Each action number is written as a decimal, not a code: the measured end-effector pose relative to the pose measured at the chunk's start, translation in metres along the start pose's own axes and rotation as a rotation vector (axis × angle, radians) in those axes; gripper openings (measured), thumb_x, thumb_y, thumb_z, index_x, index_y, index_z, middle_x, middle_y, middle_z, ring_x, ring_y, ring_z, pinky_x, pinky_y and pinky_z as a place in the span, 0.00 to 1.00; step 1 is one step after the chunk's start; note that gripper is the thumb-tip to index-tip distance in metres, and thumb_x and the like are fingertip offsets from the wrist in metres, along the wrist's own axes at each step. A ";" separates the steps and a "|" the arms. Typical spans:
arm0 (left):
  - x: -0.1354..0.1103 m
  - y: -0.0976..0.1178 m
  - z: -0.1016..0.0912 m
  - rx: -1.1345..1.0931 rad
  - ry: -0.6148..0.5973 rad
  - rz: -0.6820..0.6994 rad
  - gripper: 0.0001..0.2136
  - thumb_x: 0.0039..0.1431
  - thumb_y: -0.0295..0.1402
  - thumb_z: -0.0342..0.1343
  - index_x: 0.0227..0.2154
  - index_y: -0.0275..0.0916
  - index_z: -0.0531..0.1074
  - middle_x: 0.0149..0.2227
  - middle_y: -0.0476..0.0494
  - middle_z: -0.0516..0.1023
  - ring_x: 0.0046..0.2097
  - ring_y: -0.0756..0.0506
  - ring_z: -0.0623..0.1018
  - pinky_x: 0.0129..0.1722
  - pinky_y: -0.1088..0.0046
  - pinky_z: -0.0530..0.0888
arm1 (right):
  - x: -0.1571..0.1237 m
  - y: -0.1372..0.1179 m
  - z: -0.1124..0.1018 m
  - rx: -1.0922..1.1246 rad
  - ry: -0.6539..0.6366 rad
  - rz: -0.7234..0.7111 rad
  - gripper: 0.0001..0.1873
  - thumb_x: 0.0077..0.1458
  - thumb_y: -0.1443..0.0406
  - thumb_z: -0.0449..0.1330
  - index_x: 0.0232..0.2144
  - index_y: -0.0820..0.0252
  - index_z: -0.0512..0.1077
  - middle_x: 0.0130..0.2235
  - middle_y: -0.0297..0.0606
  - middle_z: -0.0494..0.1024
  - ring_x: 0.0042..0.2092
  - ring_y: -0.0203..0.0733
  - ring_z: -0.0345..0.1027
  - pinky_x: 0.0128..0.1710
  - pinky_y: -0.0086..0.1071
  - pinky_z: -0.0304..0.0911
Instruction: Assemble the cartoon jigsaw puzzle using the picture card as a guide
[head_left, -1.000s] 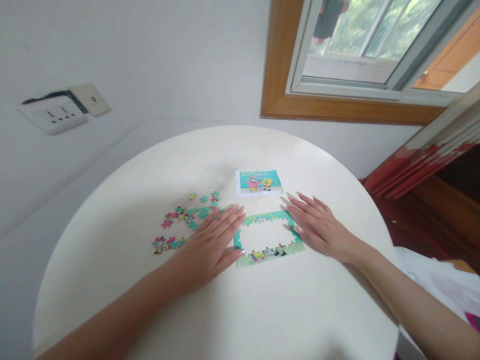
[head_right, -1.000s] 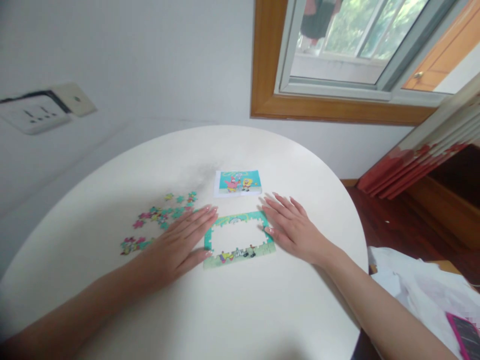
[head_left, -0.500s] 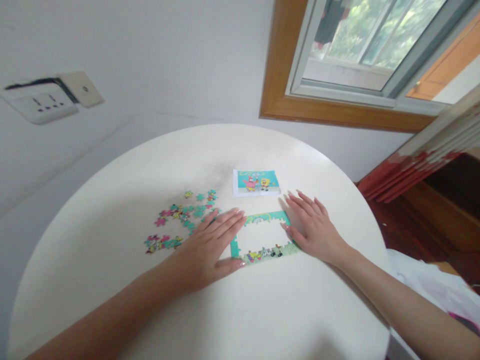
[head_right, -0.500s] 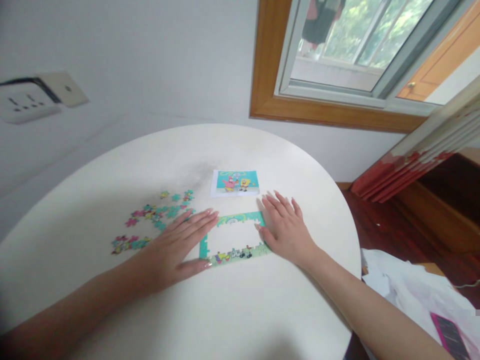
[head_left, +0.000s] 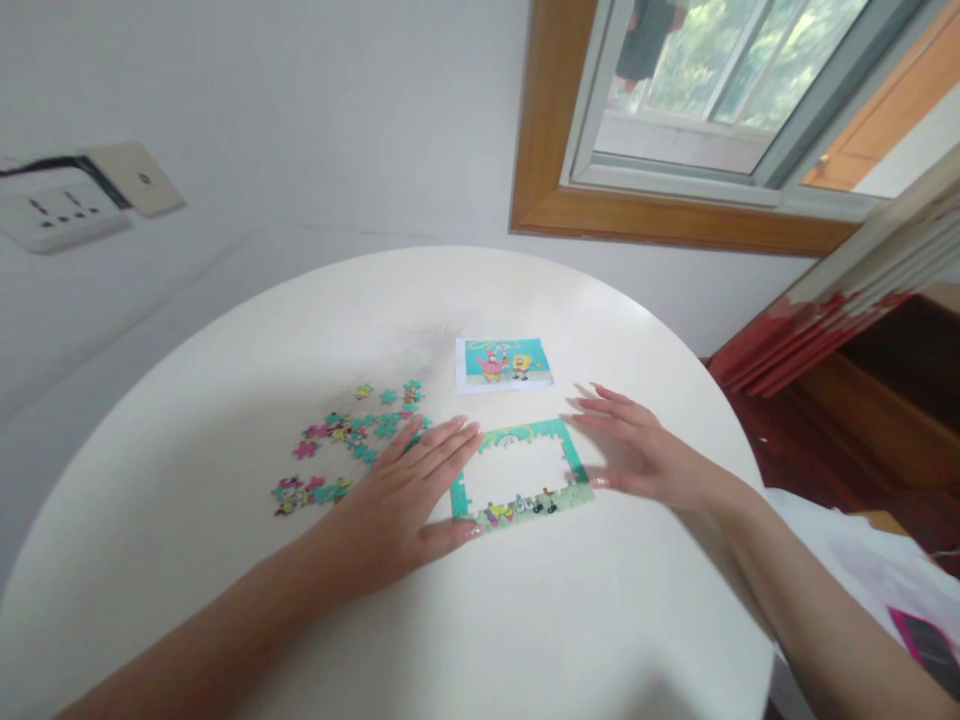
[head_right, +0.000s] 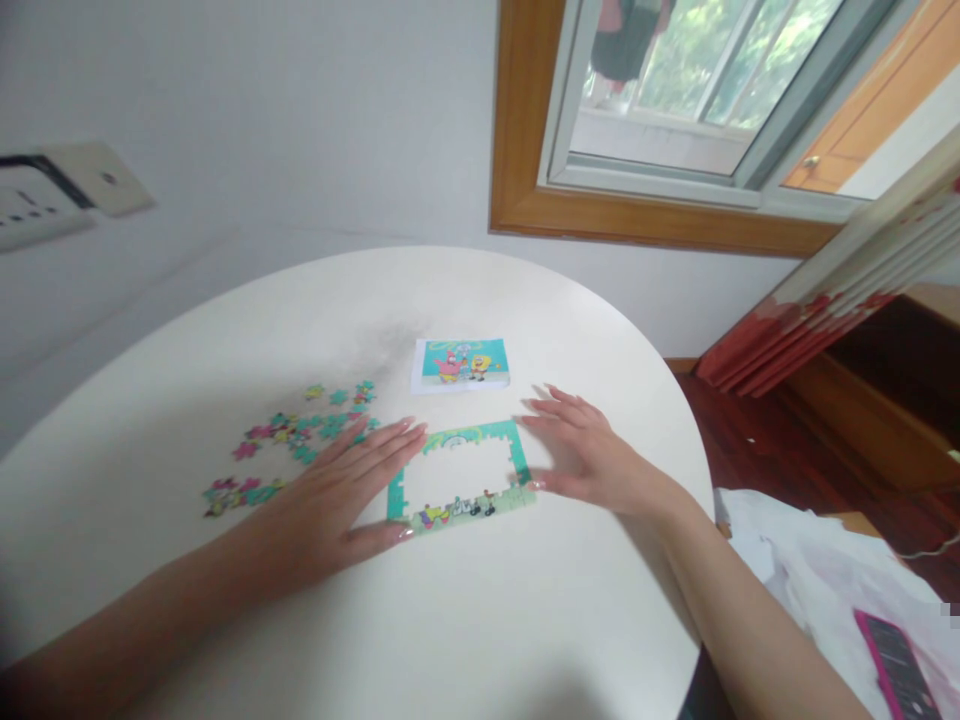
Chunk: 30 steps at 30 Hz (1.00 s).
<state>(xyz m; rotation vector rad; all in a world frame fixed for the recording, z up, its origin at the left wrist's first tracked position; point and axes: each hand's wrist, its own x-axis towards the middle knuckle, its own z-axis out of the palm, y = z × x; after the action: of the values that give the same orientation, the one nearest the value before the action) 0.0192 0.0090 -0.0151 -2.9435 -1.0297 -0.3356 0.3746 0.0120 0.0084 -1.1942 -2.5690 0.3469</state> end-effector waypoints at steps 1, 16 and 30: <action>0.000 0.000 0.000 0.002 -0.010 -0.001 0.38 0.64 0.49 0.49 0.69 0.40 0.40 0.68 0.40 0.54 0.69 0.40 0.55 0.69 0.57 0.39 | -0.002 0.003 -0.001 -0.035 -0.024 0.007 0.39 0.55 0.49 0.61 0.65 0.52 0.57 0.68 0.44 0.55 0.70 0.54 0.39 0.66 0.56 0.45; 0.001 0.001 -0.004 -0.021 -0.090 -0.038 0.36 0.65 0.51 0.46 0.69 0.41 0.41 0.70 0.43 0.51 0.70 0.41 0.50 0.69 0.57 0.36 | -0.003 0.000 0.011 -0.187 -0.108 0.026 0.46 0.52 0.40 0.57 0.67 0.50 0.53 0.70 0.42 0.50 0.71 0.55 0.35 0.66 0.57 0.40; -0.001 -0.003 -0.007 -0.050 -0.105 -0.034 0.37 0.65 0.51 0.46 0.69 0.41 0.40 0.70 0.42 0.50 0.70 0.42 0.49 0.68 0.58 0.35 | -0.001 -0.003 0.014 -0.170 -0.069 -0.021 0.43 0.53 0.43 0.59 0.65 0.51 0.56 0.68 0.43 0.55 0.70 0.55 0.41 0.66 0.58 0.41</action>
<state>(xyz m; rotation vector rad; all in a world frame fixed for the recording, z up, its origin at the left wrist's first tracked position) 0.0152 0.0106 -0.0091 -3.0202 -1.0996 -0.2120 0.3684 0.0083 -0.0034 -1.2309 -2.7140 0.1701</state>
